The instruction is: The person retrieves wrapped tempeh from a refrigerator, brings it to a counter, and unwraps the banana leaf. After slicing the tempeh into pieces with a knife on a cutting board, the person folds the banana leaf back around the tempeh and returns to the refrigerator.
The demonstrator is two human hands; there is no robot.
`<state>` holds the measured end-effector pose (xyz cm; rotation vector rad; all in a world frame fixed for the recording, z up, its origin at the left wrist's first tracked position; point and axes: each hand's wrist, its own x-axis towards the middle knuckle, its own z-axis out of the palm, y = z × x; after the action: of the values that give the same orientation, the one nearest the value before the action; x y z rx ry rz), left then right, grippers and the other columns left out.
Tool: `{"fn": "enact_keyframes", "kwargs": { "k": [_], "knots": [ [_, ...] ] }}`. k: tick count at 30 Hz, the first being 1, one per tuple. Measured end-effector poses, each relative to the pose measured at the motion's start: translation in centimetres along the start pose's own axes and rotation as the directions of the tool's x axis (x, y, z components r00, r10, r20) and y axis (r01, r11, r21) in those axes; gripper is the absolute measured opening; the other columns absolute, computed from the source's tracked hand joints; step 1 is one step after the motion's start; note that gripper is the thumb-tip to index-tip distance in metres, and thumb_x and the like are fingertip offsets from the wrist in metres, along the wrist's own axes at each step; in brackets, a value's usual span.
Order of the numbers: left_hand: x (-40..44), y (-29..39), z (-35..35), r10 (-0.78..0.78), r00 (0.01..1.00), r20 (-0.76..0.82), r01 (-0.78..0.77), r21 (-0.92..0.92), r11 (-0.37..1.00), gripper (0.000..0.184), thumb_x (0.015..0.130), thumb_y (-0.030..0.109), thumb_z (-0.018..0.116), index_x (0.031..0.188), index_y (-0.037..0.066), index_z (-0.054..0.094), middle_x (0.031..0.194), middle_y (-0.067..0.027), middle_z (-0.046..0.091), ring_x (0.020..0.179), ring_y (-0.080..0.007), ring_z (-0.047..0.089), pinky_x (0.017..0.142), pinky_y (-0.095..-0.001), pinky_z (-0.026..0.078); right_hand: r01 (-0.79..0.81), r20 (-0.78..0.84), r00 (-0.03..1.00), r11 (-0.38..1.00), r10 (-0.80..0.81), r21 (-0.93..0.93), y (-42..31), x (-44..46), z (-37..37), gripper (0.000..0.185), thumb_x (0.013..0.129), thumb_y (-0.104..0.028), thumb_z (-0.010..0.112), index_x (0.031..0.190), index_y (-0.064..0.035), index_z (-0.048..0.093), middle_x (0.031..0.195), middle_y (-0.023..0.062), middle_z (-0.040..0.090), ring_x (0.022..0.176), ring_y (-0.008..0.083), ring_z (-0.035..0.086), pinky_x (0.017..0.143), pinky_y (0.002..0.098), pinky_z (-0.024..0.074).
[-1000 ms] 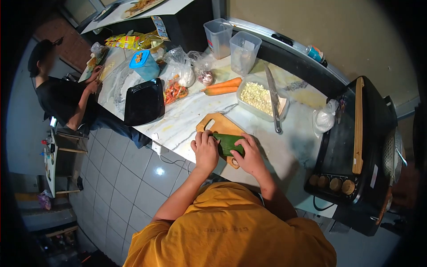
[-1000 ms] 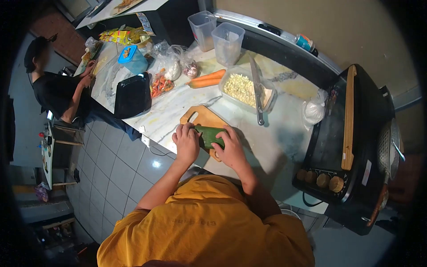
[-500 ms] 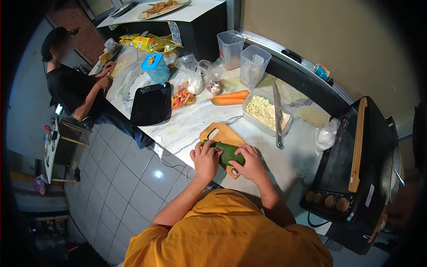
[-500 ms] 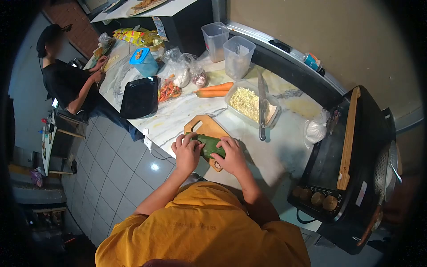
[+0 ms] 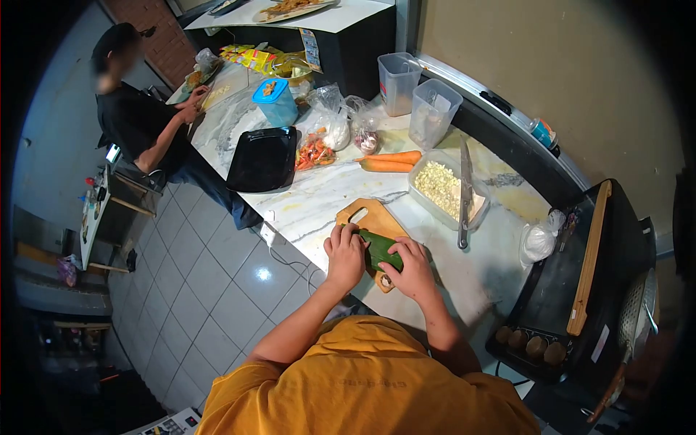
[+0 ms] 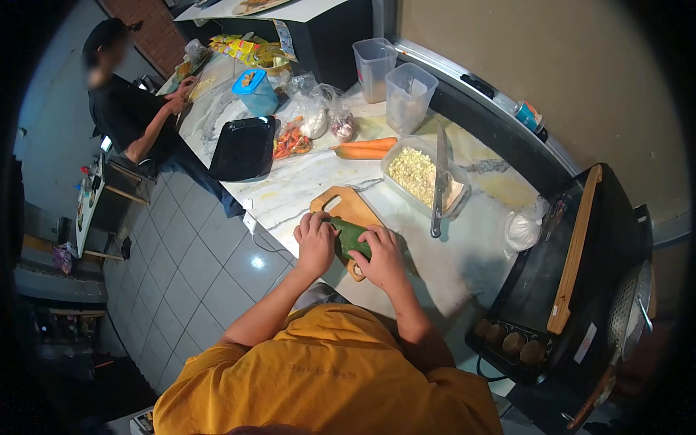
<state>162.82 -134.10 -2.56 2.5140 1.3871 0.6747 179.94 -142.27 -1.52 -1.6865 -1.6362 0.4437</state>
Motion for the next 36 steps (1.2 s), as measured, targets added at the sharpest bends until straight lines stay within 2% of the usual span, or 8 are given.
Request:
{"fn": "enact_keyframes", "kwargs": {
  "k": [3,7,12,18,24,28,30,36],
  "knots": [
    [0.2,0.2,-0.1,0.02,1.0,-0.023,-0.019,0.039,0.999,0.019,0.085,0.013,0.071,0.097,0.001,0.061,0.124,-0.0089,0.054,0.124,-0.0337,0.046,0.097,-0.0488,0.033,-0.002,0.013,1.0,1.0,0.002,-0.002,0.0,-0.1,0.0,0.036,0.079,-0.025,0.08,0.105,-0.0089,0.06,0.124,0.0147,0.057,0.117,0.0377,0.053,0.101,0.0471,0.0424],
    [0.4,0.4,-0.4,0.022,1.0,0.009,-0.022,0.04,0.999,0.019,0.086,0.013,0.07,0.096,0.0,0.06,0.124,-0.0098,0.055,0.124,-0.0325,0.047,0.096,-0.0472,0.033,0.001,0.016,1.0,1.0,-0.001,0.012,0.0,0.0,-0.3,0.036,0.08,-0.025,0.08,0.106,-0.0089,0.06,0.125,0.0147,0.057,0.117,0.0377,0.053,0.101,0.0471,0.0424],
    [0.0,0.1,-0.4,0.025,0.999,-0.02,-0.026,-0.052,0.998,0.018,0.087,0.009,0.067,0.097,-0.003,0.059,0.124,-0.0172,0.056,0.119,-0.0377,0.051,0.097,-0.0487,0.04,0.008,0.019,1.0,1.0,-0.008,-0.022,-0.1,0.0,-0.2,0.036,0.08,-0.025,0.08,0.105,-0.0092,0.06,0.125,0.0139,0.057,0.116,0.0374,0.053,0.101,0.0472,0.0425],
    [-0.1,0.1,-0.7,0.025,0.999,-0.036,-0.029,-0.104,0.994,0.016,0.087,0.005,0.067,0.096,-0.006,0.058,0.127,-0.0247,0.055,0.119,-0.0429,0.052,0.101,-0.0496,0.042,-0.01,0.016,1.0,1.0,0.011,-0.022,-0.3,0.0,0.0,0.036,0.079,-0.025,0.08,0.104,-0.0094,0.06,0.125,0.0126,0.058,0.117,0.0367,0.053,0.101,0.0472,0.0426],
    [-0.1,-0.2,-1.4,0.021,1.0,0.01,-0.018,-0.206,0.978,0.016,0.085,0.005,0.07,0.092,-0.005,0.06,0.13,-0.027,0.053,0.123,-0.0441,0.05,0.106,-0.0467,0.043,-0.018,0.016,1.0,0.999,0.018,-0.039,-0.3,-0.2,0.2,0.036,0.079,-0.025,0.08,0.105,-0.0095,0.06,0.126,0.0123,0.057,0.118,0.0363,0.053,0.101,0.0474,0.0425],
    [0.4,-0.1,-1.7,0.079,0.997,-0.005,-0.079,-0.137,0.987,0.015,0.084,0.004,0.069,0.091,-0.006,0.059,0.128,-0.0263,0.054,0.119,-0.0433,0.052,0.102,-0.0468,0.044,-0.022,0.022,1.0,0.999,0.023,-0.03,-0.4,-0.2,0.1,0.036,0.08,-0.026,0.08,0.106,-0.0093,0.06,0.127,0.0123,0.057,0.119,0.0364,0.053,0.102,0.0475,0.0421],
    [0.3,-0.4,-1.4,0.134,0.991,0.011,-0.133,-0.094,0.987,0.017,0.085,0.004,0.066,0.092,-0.009,0.06,0.125,-0.0259,0.054,0.112,-0.0403,0.053,0.098,-0.0456,0.045,-0.035,0.038,0.999,0.999,0.037,-0.041,-0.6,-0.2,0.0,0.036,0.08,-0.026,0.079,0.106,-0.0093,0.06,0.128,0.0124,0.057,0.12,0.0365,0.052,0.102,0.0477,0.0417],
    [1.0,-1.0,-1.6,0.15,0.979,0.139,-0.129,-0.151,0.98,0.018,0.086,0.004,0.065,0.096,-0.011,0.061,0.123,-0.0256,0.055,0.112,-0.0395,0.053,0.099,-0.0441,0.044,-0.057,0.046,0.997,0.997,0.059,-0.047,-0.7,-0.2,0.0,0.036,0.081,-0.026,0.079,0.107,-0.0101,0.06,0.129,0.0121,0.057,0.121,0.0357,0.052,0.102,0.0484,0.0416]
  ]
}}
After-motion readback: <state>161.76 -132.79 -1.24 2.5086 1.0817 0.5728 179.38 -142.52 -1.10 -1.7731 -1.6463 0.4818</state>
